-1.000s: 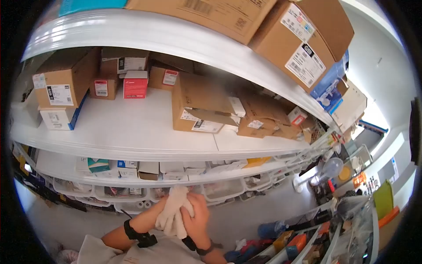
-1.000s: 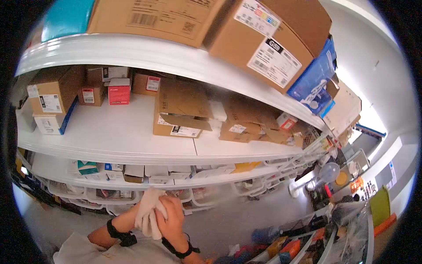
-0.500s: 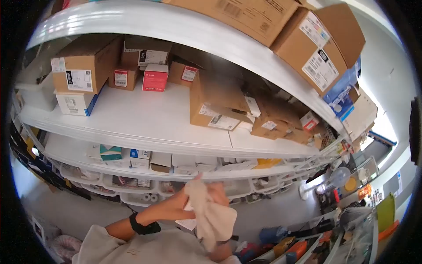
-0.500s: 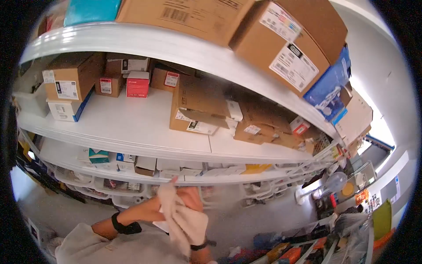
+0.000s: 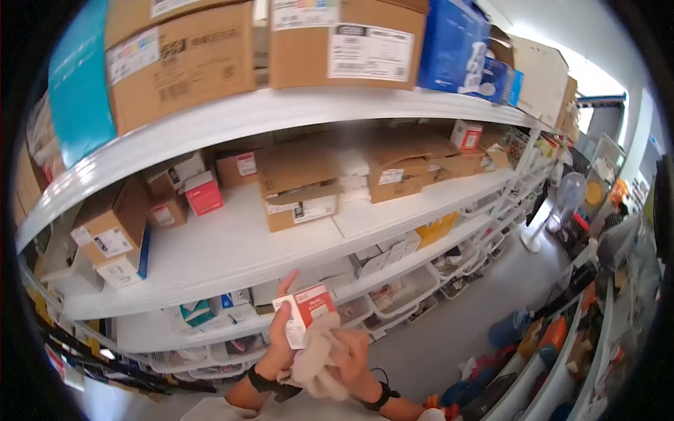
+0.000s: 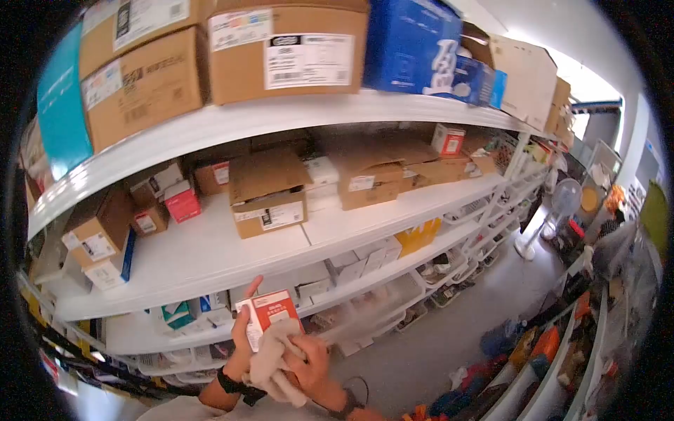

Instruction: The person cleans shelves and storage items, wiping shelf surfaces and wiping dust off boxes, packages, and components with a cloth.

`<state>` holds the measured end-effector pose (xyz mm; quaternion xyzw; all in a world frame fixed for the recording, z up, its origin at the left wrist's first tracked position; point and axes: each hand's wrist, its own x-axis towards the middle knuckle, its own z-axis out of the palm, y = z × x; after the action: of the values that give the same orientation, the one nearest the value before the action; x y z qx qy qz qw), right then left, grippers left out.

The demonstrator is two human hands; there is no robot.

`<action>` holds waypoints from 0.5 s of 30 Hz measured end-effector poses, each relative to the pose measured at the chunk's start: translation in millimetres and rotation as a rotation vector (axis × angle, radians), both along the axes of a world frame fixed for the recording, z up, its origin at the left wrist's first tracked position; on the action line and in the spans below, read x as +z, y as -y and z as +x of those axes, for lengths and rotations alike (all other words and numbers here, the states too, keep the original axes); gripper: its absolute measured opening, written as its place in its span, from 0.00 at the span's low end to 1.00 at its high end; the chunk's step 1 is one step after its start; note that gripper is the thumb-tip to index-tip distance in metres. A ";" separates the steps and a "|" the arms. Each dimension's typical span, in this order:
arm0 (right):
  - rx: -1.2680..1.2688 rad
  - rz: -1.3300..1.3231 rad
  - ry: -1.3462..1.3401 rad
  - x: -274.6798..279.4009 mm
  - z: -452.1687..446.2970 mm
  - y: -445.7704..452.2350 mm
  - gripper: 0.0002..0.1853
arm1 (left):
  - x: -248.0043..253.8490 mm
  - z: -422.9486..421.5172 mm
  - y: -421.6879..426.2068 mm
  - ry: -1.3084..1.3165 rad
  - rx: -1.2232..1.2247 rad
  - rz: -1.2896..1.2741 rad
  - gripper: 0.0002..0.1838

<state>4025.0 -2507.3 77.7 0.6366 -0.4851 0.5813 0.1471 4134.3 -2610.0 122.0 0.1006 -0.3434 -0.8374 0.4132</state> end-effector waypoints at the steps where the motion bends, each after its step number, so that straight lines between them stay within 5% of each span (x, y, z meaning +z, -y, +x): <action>1: -0.033 0.001 0.044 -2.7 -8.3 1.2 0.20 | 8.1 -5.2 0.2 -0.006 -0.003 0.040 0.47; 6: -0.124 0.209 0.586 -31.3 -61.1 1.4 0.19 | 34.2 -14.7 -13.1 0.242 0.294 -0.697 0.53; 8: -0.118 0.251 0.781 -45.4 -76.6 -2.0 0.18 | 68.8 -11.8 21.7 0.282 0.695 -1.505 0.50; 10: -0.126 0.237 0.809 -82.5 -97.2 -9.8 0.17 | 133.3 -4.2 36.7 0.821 0.930 -1.932 0.46; 13: -0.144 0.200 1.043 -73.5 -96.5 -20.1 0.14 | 191.7 -43.0 88.8 0.975 0.959 -1.976 0.38; 15: -0.158 0.298 0.788 -47.1 -110.4 -33.9 0.13 | 204.3 -60.9 118.9 1.199 0.802 -2.033 0.37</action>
<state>3914.6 -2473.4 30.5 0.3409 -0.6302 0.6905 -0.0990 4073.4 -2728.9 326.3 0.1992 -0.9145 0.1703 0.3083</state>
